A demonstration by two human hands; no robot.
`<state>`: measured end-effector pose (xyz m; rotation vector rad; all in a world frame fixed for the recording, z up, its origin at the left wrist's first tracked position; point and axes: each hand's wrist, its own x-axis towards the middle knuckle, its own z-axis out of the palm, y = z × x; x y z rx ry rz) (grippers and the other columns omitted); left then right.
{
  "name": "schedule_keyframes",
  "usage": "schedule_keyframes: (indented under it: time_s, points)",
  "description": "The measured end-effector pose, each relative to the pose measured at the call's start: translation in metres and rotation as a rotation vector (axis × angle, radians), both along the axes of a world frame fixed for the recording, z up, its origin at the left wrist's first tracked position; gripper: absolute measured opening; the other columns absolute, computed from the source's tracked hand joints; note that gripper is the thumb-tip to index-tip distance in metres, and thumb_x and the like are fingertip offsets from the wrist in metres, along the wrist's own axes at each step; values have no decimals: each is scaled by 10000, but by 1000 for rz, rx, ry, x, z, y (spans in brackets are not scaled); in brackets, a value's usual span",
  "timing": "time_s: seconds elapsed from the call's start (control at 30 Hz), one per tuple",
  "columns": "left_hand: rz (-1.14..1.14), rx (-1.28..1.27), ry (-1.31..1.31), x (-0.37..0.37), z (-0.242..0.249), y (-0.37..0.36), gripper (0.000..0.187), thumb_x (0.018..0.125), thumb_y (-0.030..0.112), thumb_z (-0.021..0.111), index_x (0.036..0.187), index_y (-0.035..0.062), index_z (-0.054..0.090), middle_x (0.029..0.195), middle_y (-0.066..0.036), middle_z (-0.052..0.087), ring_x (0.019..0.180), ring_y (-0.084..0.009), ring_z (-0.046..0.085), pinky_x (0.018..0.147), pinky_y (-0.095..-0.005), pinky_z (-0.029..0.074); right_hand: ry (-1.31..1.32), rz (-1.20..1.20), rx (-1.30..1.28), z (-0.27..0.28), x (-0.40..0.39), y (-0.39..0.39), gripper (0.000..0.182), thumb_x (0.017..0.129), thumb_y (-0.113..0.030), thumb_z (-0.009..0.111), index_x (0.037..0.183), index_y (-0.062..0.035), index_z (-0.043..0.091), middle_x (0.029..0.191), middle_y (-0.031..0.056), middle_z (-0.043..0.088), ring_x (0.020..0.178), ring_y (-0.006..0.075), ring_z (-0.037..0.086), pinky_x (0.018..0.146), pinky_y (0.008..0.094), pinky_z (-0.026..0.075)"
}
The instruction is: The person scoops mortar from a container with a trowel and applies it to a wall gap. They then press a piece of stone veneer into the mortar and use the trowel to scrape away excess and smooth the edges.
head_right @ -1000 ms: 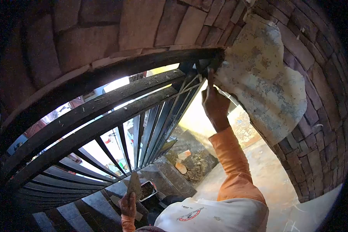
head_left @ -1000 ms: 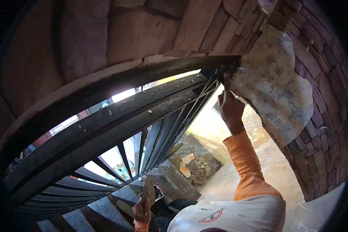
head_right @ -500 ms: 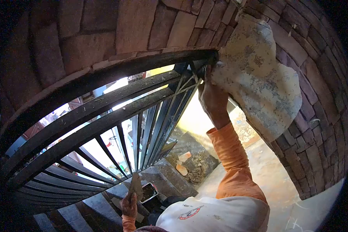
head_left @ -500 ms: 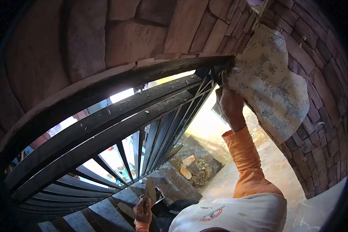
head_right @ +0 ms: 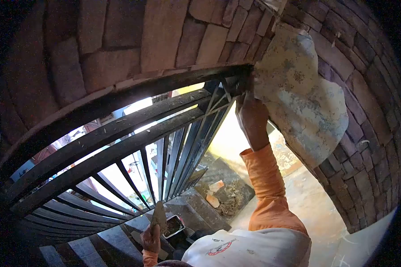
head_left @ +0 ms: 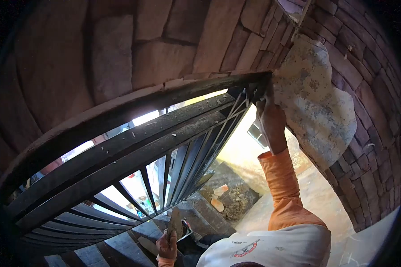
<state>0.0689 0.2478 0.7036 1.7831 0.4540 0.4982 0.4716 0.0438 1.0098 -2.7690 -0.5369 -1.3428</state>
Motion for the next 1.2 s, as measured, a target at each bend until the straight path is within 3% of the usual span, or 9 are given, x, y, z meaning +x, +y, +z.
schedule_keyframes:
  time_s: [0.17,0.33,0.47,0.57,0.67,0.73,0.93,1.0,1.2]
  points:
    - [16,-55,9,5,-7,0,375,1043,363,614,1003,2,711,695,-138,623,602,-249,597,578,-437,450,-32,-103,-25,-4,13,10,842,984,-228,645,1667,-134,163,620,197,644,562,389,662,521,483,524]
    - [-24,-29,17,-4,-3,2,352,1042,327,627,967,-9,702,685,-117,628,578,-194,554,571,-407,449,-106,103,74,-24,1,-2,821,950,-156,649,1662,-135,240,637,162,624,508,356,603,497,464,481]
    - [22,-31,99,-7,-6,2,356,1039,329,632,944,-9,694,675,-102,619,576,-183,541,562,-409,438,-45,-15,-118,-50,-20,7,845,941,-138,648,1673,-167,228,675,125,630,511,293,586,494,426,474]
    - [-7,-61,80,-6,-7,5,390,1040,365,628,934,-5,689,669,-98,612,566,-196,531,552,-418,426,-108,-81,-210,-53,-1,-3,812,978,-202,662,1673,-176,242,583,13,548,414,142,479,414,329,420]
    - [-26,-14,88,1,-8,10,415,1037,396,622,944,-3,688,667,-109,604,563,-197,521,551,-434,423,-147,-83,-313,-52,-13,-6,785,981,-208,660,1666,-201,278,590,5,537,427,132,481,419,322,413]
    - [-23,-39,157,1,-5,9,237,1016,239,633,948,20,693,754,-172,670,667,-324,678,616,-414,502,-162,-146,-420,-45,-15,-13,767,981,-209,660,1659,-218,303,599,1,533,431,126,477,417,323,403]
    - [-82,84,127,18,-13,8,213,1003,224,647,985,16,693,788,-193,679,700,-400,668,630,-424,508,-92,-3,-374,-30,5,-12,693,967,-217,677,1605,-191,409,590,31,561,454,192,536,422,365,424]
    - [-88,90,99,19,-9,6,206,1000,212,649,1005,11,694,798,-197,681,708,-408,675,632,-433,513,-38,-149,-344,-25,-4,-7,721,970,-223,673,1624,-184,372,577,34,573,461,209,557,428,362,442]
    - [-85,42,97,16,-7,0,231,1003,219,643,976,-7,685,780,-214,664,699,-416,671,615,-450,495,1,-38,-215,-30,-2,-14,836,972,-191,652,1680,-204,207,533,63,544,449,209,530,436,368,448]
